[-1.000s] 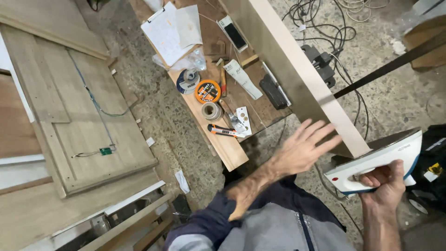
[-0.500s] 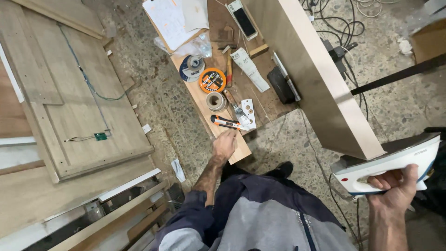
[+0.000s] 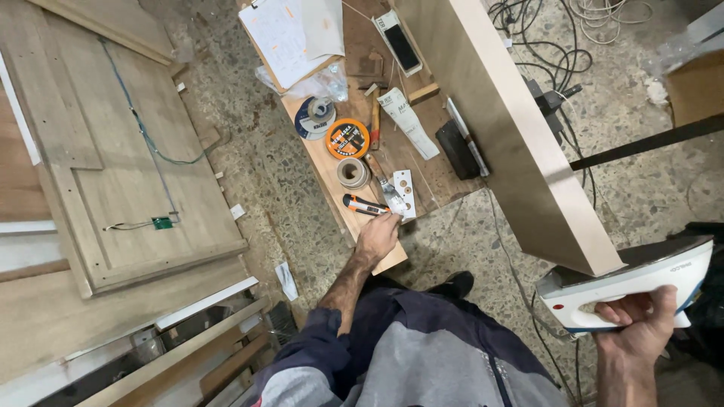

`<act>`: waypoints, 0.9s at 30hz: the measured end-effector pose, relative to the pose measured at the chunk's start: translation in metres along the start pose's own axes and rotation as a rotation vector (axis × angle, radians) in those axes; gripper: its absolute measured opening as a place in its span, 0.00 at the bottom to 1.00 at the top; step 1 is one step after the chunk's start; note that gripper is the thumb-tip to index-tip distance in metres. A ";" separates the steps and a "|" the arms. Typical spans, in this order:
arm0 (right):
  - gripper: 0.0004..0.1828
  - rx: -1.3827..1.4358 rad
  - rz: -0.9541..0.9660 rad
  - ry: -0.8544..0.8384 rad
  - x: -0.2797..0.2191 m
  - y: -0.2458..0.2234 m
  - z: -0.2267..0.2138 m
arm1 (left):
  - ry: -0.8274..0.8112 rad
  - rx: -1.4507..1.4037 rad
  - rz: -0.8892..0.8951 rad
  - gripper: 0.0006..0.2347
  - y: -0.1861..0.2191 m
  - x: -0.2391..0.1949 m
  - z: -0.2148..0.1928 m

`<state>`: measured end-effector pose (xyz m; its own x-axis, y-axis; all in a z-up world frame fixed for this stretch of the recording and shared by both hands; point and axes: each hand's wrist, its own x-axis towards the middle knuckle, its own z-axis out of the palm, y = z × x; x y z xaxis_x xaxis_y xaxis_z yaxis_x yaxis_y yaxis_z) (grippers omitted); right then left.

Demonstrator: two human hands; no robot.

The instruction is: The recorder applies and adheres a veneer edging strip to the side of a wooden board using a clothes iron.

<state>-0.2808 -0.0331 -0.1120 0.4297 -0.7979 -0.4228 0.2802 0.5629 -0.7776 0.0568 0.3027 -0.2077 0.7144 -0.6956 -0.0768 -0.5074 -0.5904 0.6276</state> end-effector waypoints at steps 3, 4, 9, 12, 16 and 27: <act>0.22 -0.023 0.016 0.037 -0.006 -0.006 0.008 | -0.002 -0.015 0.024 0.09 -0.005 -0.003 0.025; 0.24 -0.044 0.020 0.063 -0.002 -0.004 0.009 | 0.017 -0.021 0.037 0.12 -0.010 -0.001 0.034; 0.26 0.024 0.035 0.037 0.004 0.002 0.006 | 0.173 -0.014 0.194 0.14 -0.010 -0.024 0.074; 0.24 -0.009 0.036 0.063 -0.001 -0.001 0.011 | 0.106 -0.020 0.145 0.14 -0.004 -0.040 0.091; 0.23 -0.016 0.017 0.000 0.001 0.000 0.002 | -0.025 -0.013 0.046 0.11 0.024 -0.060 0.079; 0.16 -0.120 -0.256 0.049 0.000 -0.047 -0.079 | -0.043 -0.157 -0.050 0.09 0.114 -0.083 0.081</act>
<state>-0.3617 -0.0763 -0.1120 0.3153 -0.9219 -0.2253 0.2694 0.3145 -0.9102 -0.0996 0.2596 -0.1925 0.7141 -0.6855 -0.1420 -0.3876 -0.5560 0.7353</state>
